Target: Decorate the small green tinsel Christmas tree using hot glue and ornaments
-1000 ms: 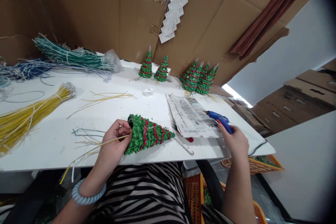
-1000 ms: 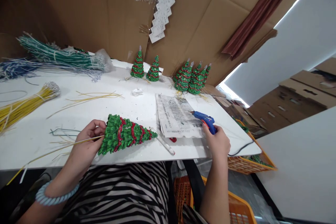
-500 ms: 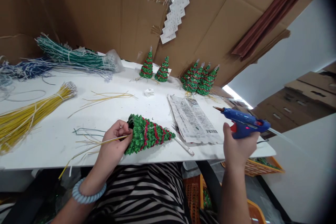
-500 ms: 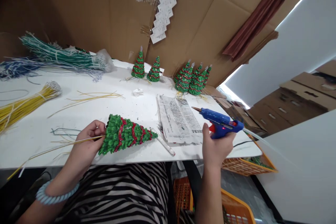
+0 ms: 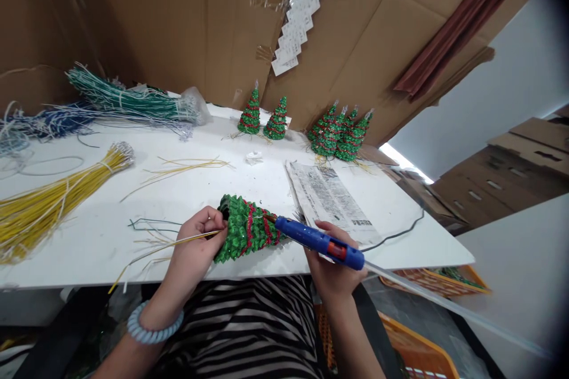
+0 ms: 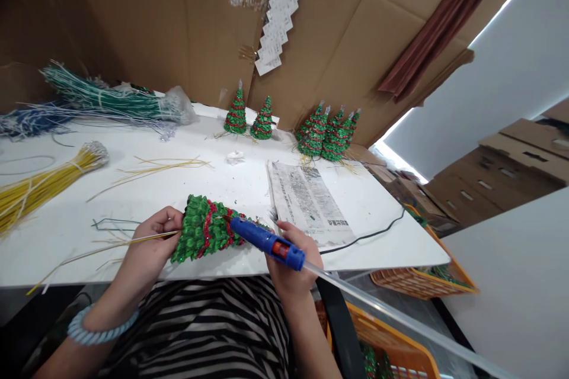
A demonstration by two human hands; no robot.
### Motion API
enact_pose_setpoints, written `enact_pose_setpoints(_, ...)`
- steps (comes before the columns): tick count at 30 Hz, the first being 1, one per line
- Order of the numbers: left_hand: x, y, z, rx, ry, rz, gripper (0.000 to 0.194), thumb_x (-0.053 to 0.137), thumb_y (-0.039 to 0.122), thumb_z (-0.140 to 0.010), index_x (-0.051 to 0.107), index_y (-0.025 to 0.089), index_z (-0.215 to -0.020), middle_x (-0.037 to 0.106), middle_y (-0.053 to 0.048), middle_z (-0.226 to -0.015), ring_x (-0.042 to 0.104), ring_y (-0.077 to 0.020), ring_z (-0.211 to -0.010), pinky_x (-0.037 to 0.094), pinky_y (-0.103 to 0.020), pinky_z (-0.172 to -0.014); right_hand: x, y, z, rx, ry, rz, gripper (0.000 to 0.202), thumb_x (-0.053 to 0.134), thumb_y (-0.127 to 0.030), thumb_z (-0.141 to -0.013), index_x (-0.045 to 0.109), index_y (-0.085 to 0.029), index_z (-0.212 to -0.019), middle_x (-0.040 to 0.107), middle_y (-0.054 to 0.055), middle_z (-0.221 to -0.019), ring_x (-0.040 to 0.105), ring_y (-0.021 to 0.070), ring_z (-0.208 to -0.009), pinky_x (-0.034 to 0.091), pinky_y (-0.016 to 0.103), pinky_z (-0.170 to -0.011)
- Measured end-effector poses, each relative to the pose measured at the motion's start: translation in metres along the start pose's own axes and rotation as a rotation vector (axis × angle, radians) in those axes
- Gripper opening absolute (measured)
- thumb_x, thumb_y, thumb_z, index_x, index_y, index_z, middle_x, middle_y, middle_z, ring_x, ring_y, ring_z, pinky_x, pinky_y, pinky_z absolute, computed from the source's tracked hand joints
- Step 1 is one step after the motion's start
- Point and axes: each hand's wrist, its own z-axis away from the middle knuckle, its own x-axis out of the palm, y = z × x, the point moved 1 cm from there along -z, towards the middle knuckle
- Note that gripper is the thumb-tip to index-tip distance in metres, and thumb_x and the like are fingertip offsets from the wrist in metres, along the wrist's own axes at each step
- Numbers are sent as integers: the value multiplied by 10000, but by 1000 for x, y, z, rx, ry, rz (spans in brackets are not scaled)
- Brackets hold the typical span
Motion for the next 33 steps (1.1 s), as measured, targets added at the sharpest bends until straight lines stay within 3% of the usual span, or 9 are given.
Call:
enact_pose_setpoints(14, -3, -3, -2, 7, -3, -10, 171, 632, 187, -614, 463, 195, -640, 466, 80, -529, 356, -65, -479, 267, -165, -453, -2, -5, -2, -201, 2, 89, 169, 650, -128, -774, 545, -219, -870, 715, -8, -712, 652, 149, -577, 506, 268, -608)
enact_pose_setpoints(33, -3, -3, -1, 22, -2, -5, 174, 636, 169, -610, 465, 190, -637, 507, 70, -577, 382, -62, -503, 289, -157, -464, -2, -2, -2, -245, -4, 136, 156, 625, -115, -781, 546, -205, -879, 745, 16, -774, 685, 145, -626, 511, 251, -627)
